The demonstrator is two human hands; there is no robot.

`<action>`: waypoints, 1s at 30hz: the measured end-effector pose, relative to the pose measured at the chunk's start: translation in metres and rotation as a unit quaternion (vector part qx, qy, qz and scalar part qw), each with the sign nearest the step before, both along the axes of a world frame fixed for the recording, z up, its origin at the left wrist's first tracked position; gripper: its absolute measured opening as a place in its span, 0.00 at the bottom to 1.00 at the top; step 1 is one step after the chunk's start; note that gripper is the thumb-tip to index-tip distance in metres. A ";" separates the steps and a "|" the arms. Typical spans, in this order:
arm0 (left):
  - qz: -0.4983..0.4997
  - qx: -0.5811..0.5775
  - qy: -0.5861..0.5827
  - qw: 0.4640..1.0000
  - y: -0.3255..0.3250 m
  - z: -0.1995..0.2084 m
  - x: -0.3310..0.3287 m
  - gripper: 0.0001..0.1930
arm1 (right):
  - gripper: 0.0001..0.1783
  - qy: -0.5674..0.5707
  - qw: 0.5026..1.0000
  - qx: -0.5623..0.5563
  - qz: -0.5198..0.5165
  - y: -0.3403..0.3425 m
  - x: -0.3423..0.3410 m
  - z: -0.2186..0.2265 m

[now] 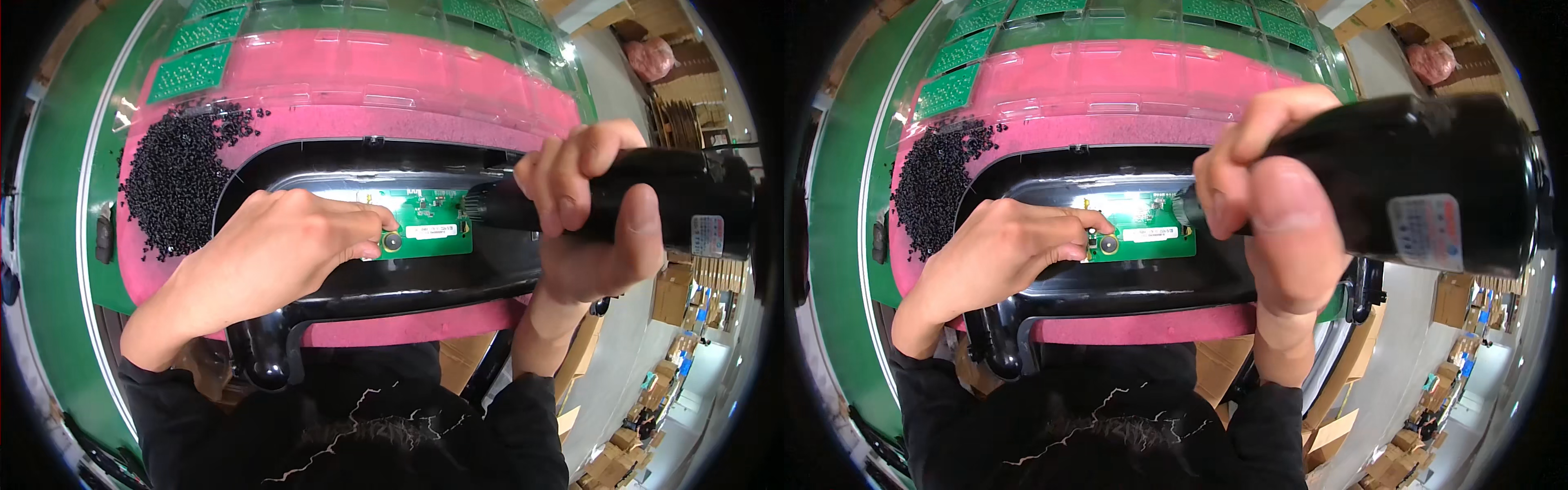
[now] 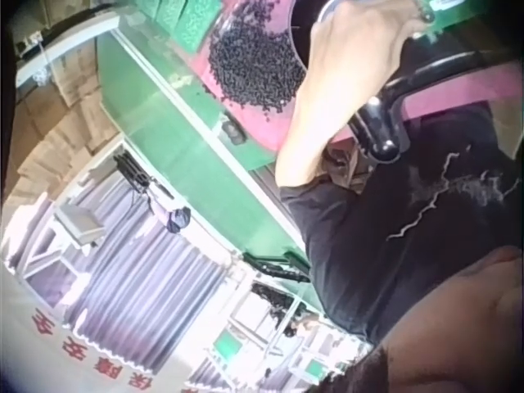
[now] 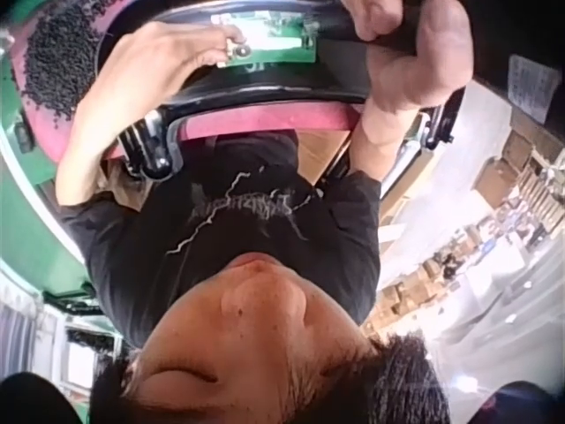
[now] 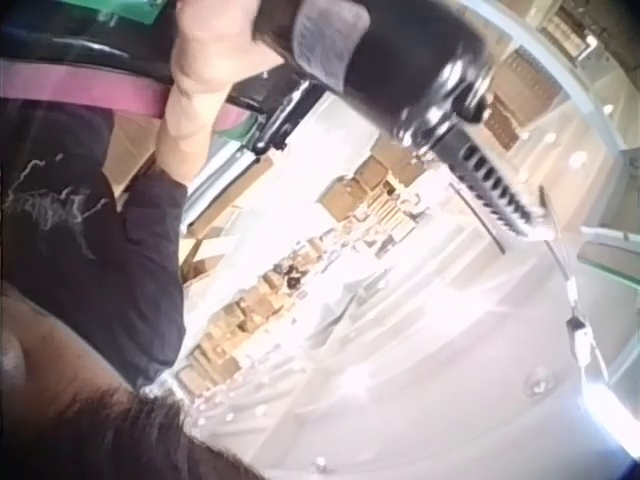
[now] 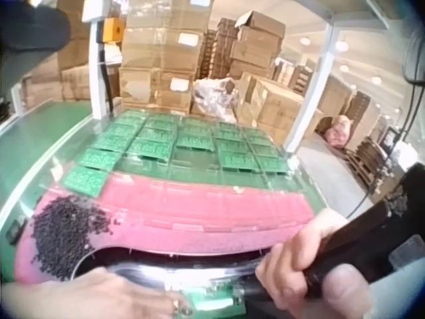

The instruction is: Manually assemble electronic components by inserting circuit boards into plastic housings and securing them with an electric screwdriver.

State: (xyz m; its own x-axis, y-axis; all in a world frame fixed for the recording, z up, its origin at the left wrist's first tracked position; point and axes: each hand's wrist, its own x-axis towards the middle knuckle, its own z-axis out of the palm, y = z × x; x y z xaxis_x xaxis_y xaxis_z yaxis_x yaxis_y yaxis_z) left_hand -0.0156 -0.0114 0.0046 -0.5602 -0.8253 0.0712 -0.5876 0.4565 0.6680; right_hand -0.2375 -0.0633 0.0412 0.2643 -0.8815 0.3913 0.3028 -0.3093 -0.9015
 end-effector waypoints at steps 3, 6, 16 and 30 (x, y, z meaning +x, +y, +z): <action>0.020 -0.015 0.046 0.999 0.000 -0.006 -0.001 0.07 | 0.20 0.031 0.999 -0.022 0.000 0.001 0.009 0.000; 0.027 -0.003 0.050 0.998 0.000 -0.004 0.000 0.07 | 0.21 0.078 0.996 -0.043 0.004 -0.005 0.005 -0.001; 0.012 -0.036 0.128 0.991 -0.004 -0.009 0.005 0.07 | 0.17 -0.304 0.943 0.008 0.137 0.014 -0.013 0.004; 0.004 -0.016 0.174 0.985 -0.004 -0.005 0.006 0.06 | 0.17 -0.315 0.941 -0.021 0.125 0.027 0.005 -0.004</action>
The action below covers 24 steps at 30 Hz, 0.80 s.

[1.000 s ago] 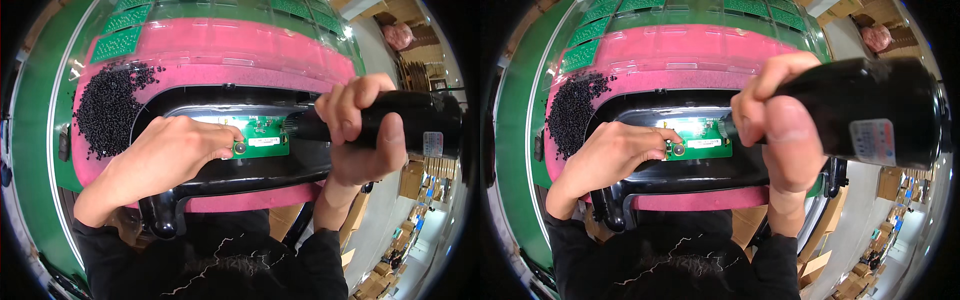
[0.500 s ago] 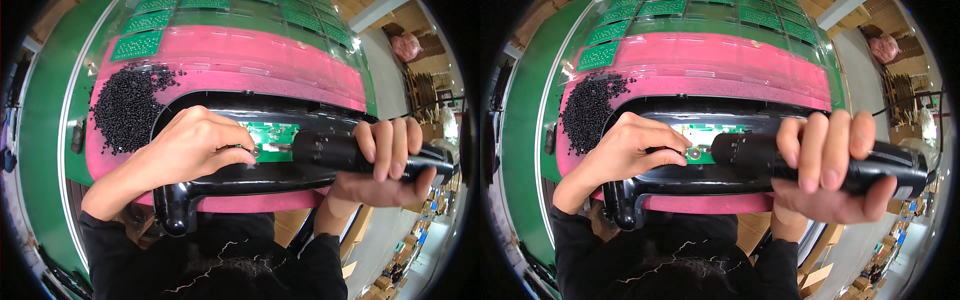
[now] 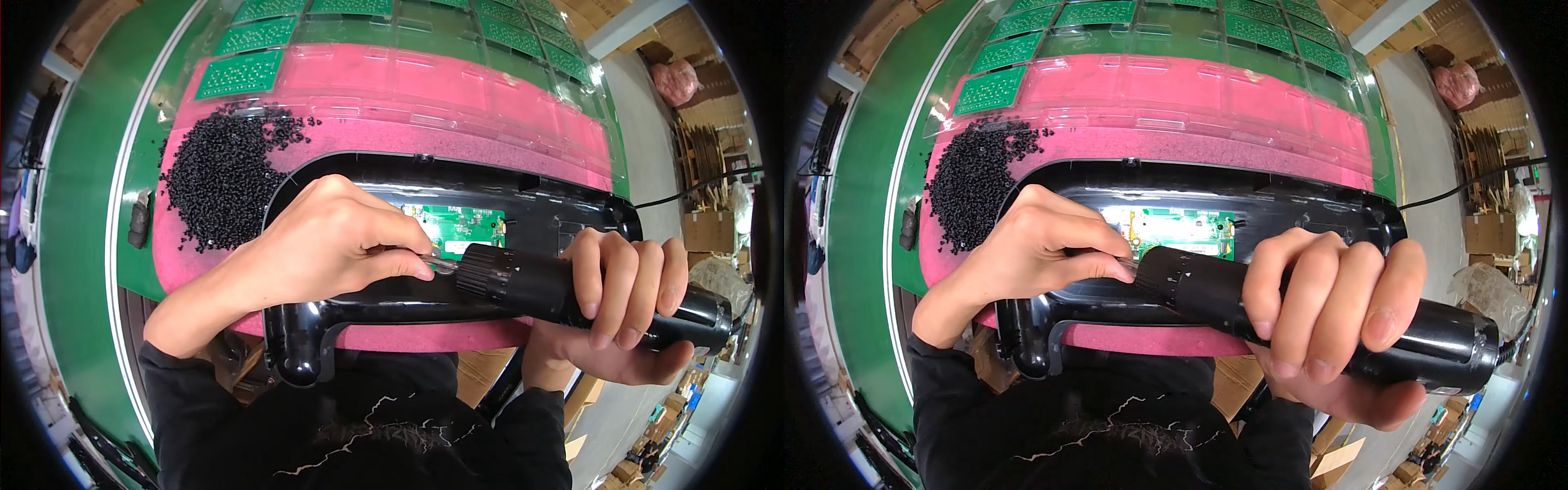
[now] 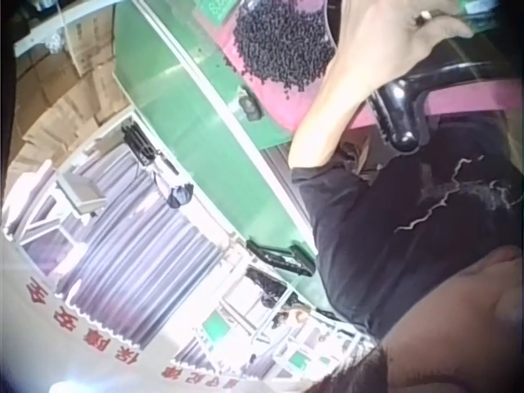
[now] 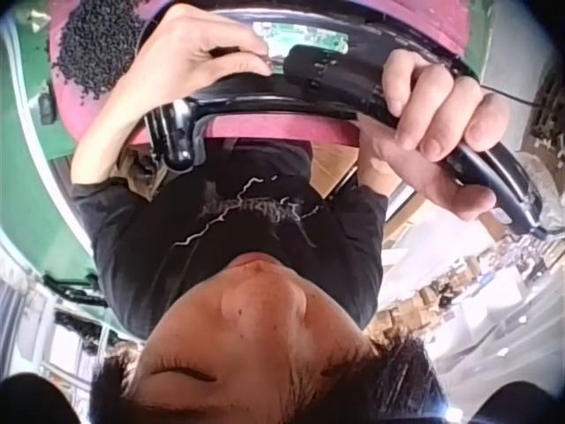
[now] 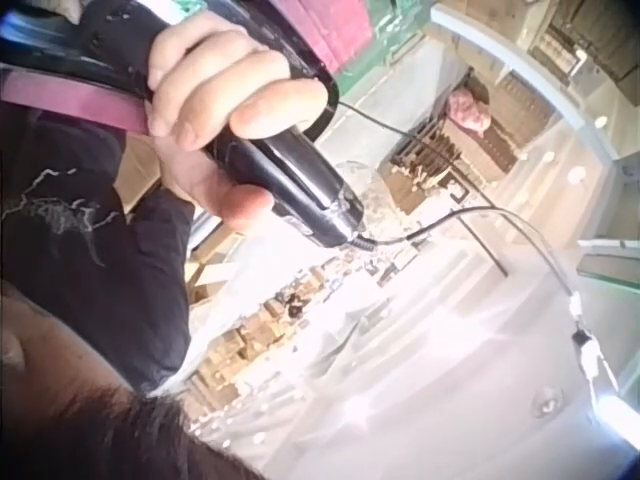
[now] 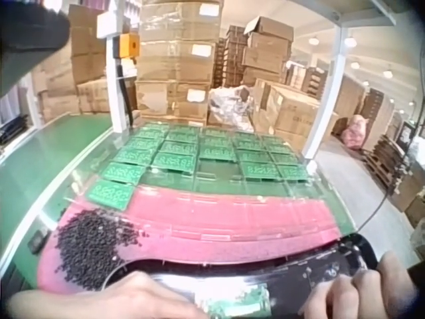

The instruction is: Manually assemble electronic components by inserting circuit boards into plastic housings and securing them with an electric screwdriver.

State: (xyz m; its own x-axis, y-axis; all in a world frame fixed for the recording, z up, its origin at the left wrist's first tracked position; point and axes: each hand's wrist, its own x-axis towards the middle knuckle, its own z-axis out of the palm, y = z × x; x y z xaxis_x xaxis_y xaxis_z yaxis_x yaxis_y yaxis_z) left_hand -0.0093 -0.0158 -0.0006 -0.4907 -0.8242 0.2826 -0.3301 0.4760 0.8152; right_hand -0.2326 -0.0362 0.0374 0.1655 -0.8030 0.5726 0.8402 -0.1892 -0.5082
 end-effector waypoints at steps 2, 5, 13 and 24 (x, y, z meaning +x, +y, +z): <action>0.001 -0.008 0.005 1.000 0.001 -0.004 0.000 0.06 | 0.17 0.005 1.000 -0.014 0.006 0.001 0.001 -0.001; 0.007 -0.021 -0.010 1.000 0.001 -0.002 0.000 0.07 | 0.17 -0.003 1.000 -0.015 -0.009 0.001 0.001 -0.001; 0.073 -0.023 -0.107 0.991 0.003 -0.003 -0.001 0.09 | 0.19 0.048 0.998 -0.042 -0.015 -0.003 0.000 -0.005; 0.170 -0.033 -0.161 0.972 0.006 -0.001 -0.003 0.11 | 0.22 0.191 0.979 -0.046 -0.048 -0.011 0.010 -0.014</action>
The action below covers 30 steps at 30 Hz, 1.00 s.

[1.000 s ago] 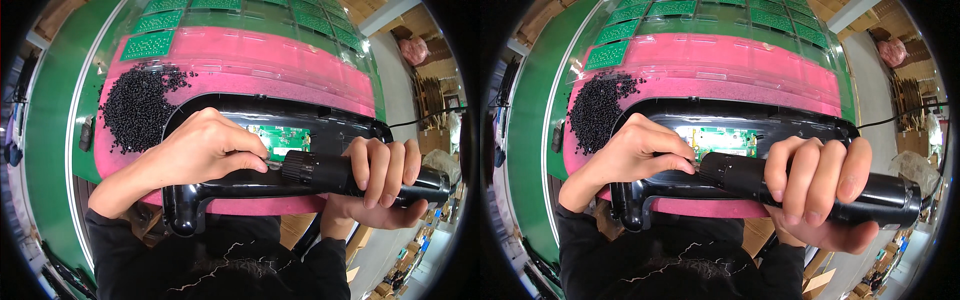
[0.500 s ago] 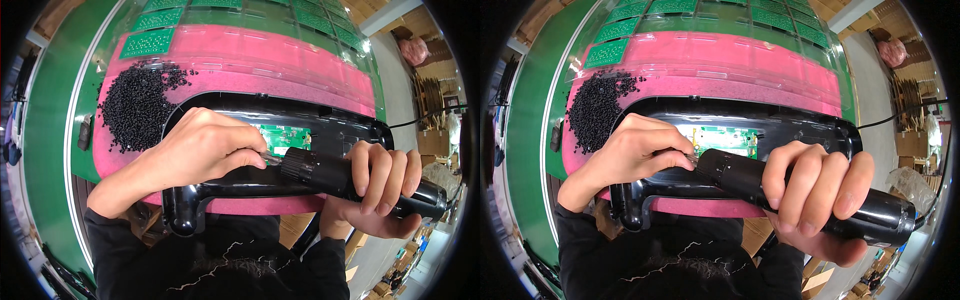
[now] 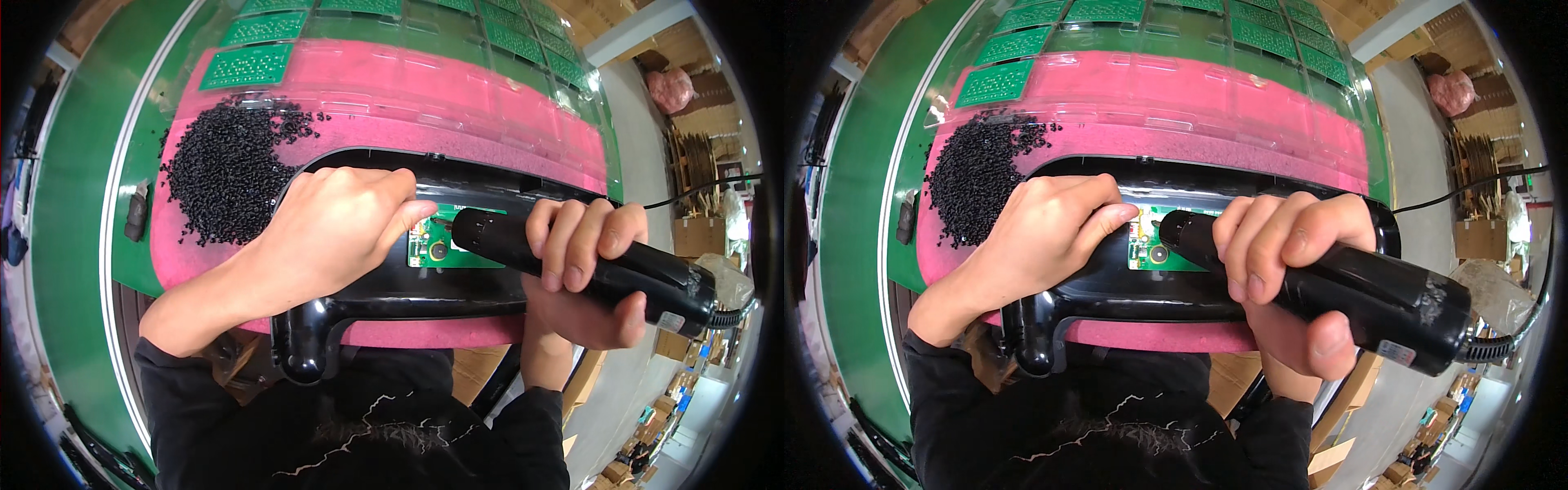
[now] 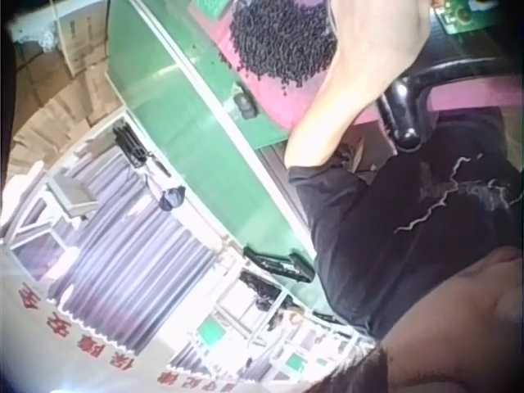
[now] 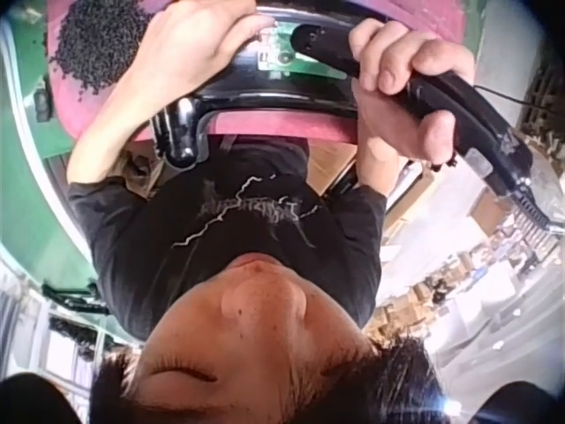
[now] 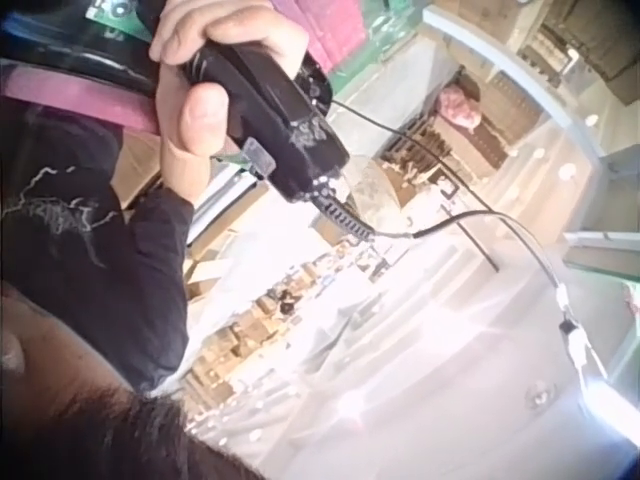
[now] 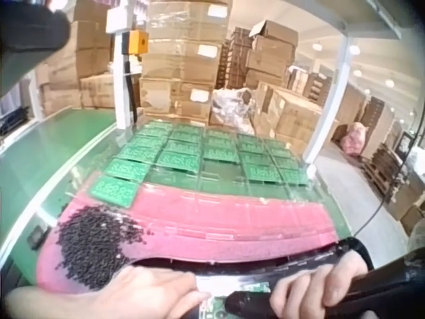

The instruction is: Manually assemble electronic components by inserting circuit boards into plastic housings and securing them with an electric screwdriver.

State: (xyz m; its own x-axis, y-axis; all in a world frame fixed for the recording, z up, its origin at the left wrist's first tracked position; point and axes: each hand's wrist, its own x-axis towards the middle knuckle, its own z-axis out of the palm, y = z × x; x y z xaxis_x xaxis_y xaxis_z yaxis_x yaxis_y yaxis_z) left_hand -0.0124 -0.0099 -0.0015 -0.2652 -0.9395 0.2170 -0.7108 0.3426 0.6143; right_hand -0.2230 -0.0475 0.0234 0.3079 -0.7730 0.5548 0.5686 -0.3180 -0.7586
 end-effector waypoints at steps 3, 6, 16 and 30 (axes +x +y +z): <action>0.010 -0.004 0.013 1.000 0.000 0.003 0.000 0.12 | 0.23 0.026 1.000 0.007 -0.002 0.000 0.008 0.002; 0.018 -0.002 0.017 1.000 0.003 0.004 0.000 0.11 | 0.23 0.113 0.992 0.050 -0.032 0.004 0.026 0.021; -0.058 -0.061 0.024 0.996 0.006 -0.011 0.013 0.06 | 0.22 0.158 0.986 0.032 -0.034 -0.004 0.048 0.020; -0.154 -0.072 0.145 0.975 -0.005 -0.009 0.010 0.07 | 0.17 -0.134 0.990 0.046 0.027 0.012 0.007 0.028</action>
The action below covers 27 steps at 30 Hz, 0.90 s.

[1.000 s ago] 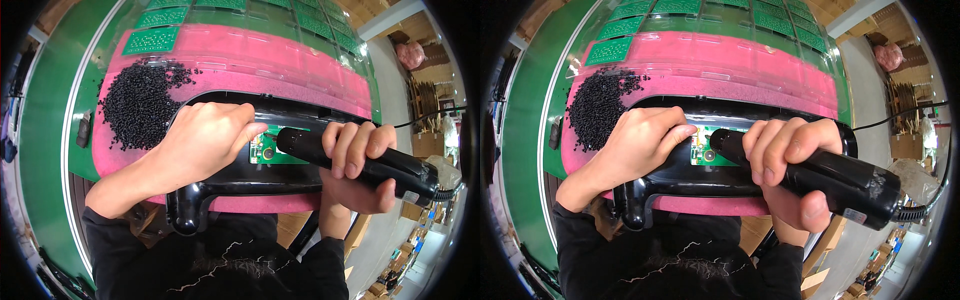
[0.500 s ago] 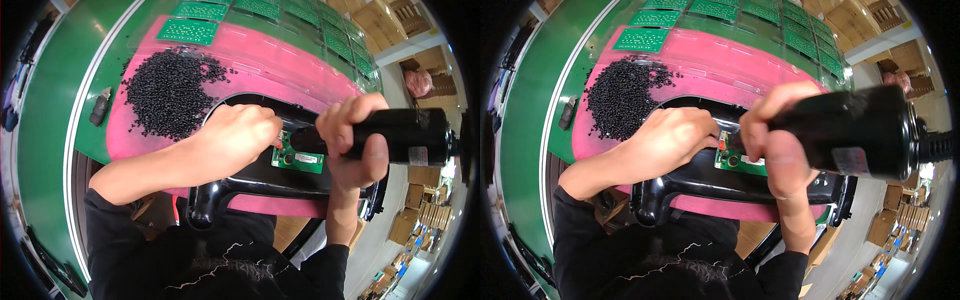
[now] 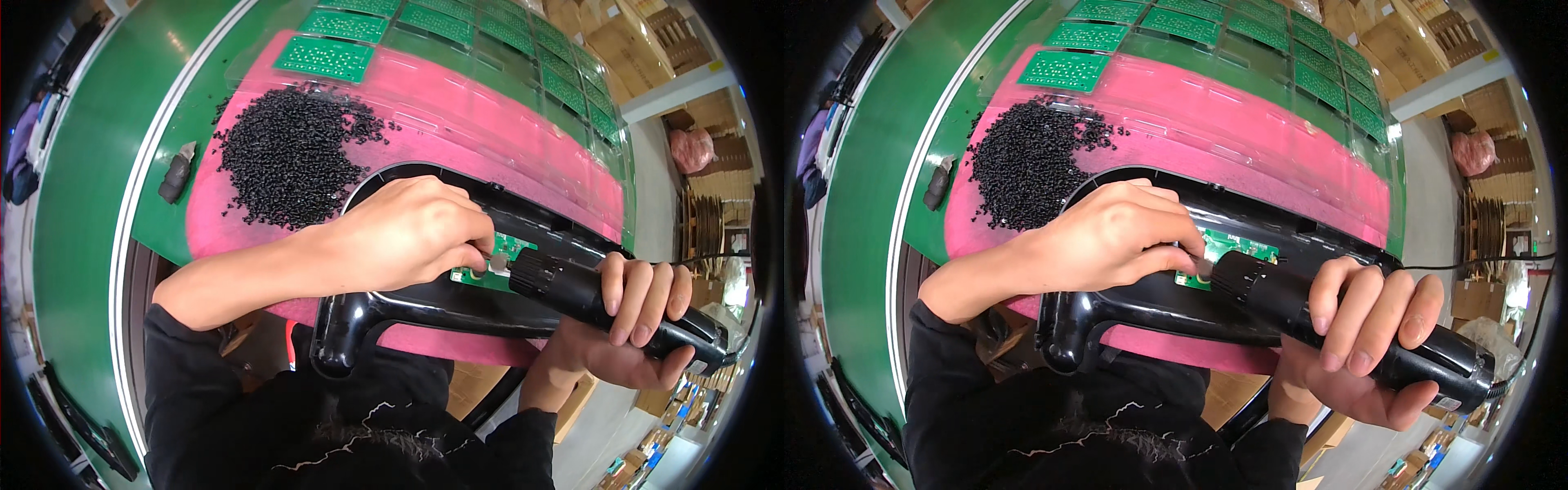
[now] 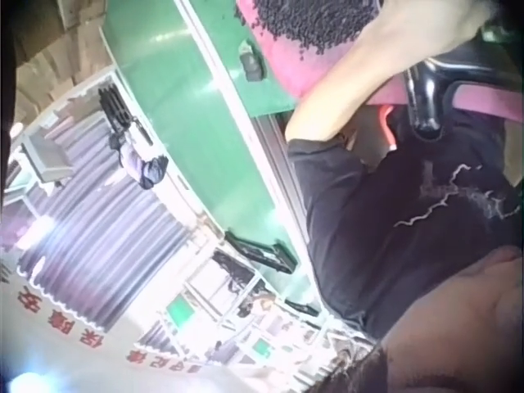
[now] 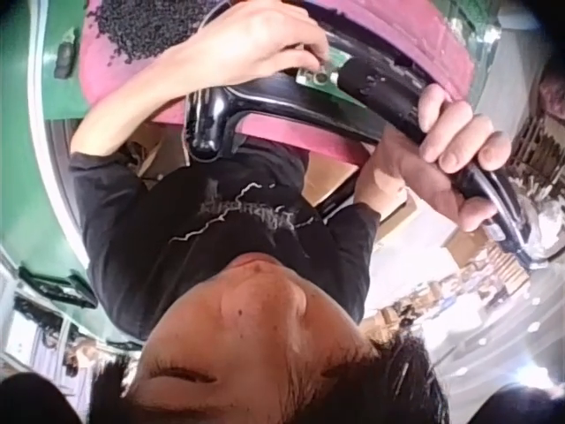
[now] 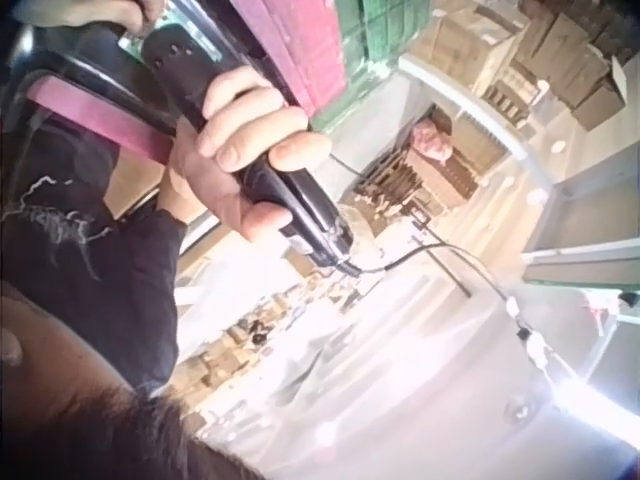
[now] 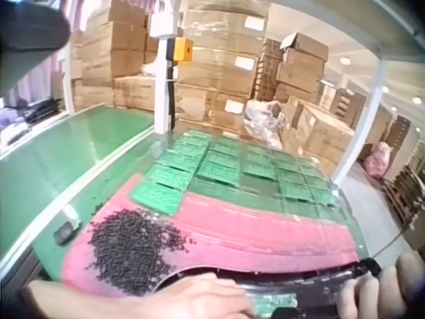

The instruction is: Manually assemble electronic components by inserting circuit boards into plastic housings and securing them with an electric screwdriver.

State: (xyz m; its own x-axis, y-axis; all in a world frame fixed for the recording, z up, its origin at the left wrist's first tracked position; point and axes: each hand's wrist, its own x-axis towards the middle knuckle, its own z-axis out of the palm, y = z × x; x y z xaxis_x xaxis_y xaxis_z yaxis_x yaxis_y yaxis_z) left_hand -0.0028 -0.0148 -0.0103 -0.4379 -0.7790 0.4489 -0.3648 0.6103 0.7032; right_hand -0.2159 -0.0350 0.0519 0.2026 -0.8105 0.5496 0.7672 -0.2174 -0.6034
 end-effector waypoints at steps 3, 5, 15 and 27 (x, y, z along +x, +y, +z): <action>-0.009 0.011 -0.021 1.000 0.000 -0.002 -0.001 0.07 | 0.18 -0.006 1.000 -0.001 -0.001 0.002 0.000 0.000; -0.026 0.015 -0.036 0.999 0.000 0.000 -0.001 0.08 | 0.19 0.002 1.000 -0.015 0.011 0.001 0.002 -0.001; 0.254 -0.049 -0.229 0.938 -0.024 0.014 0.055 0.11 | 0.23 0.183 0.981 -0.023 0.054 -0.002 0.004 -0.005; 0.242 -0.056 -0.262 0.932 -0.025 -0.003 0.067 0.06 | 0.23 0.240 0.971 0.001 0.014 0.008 0.018 -0.002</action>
State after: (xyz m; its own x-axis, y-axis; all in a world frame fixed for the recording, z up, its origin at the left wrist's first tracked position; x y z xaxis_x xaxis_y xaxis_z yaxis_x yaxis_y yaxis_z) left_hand 0.0645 -0.0402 -0.0132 -0.2288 -0.9034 0.3628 -0.8928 0.3432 0.2917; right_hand -0.1984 -0.0274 0.0504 0.4568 -0.8024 0.3840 0.4024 -0.1986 -0.8937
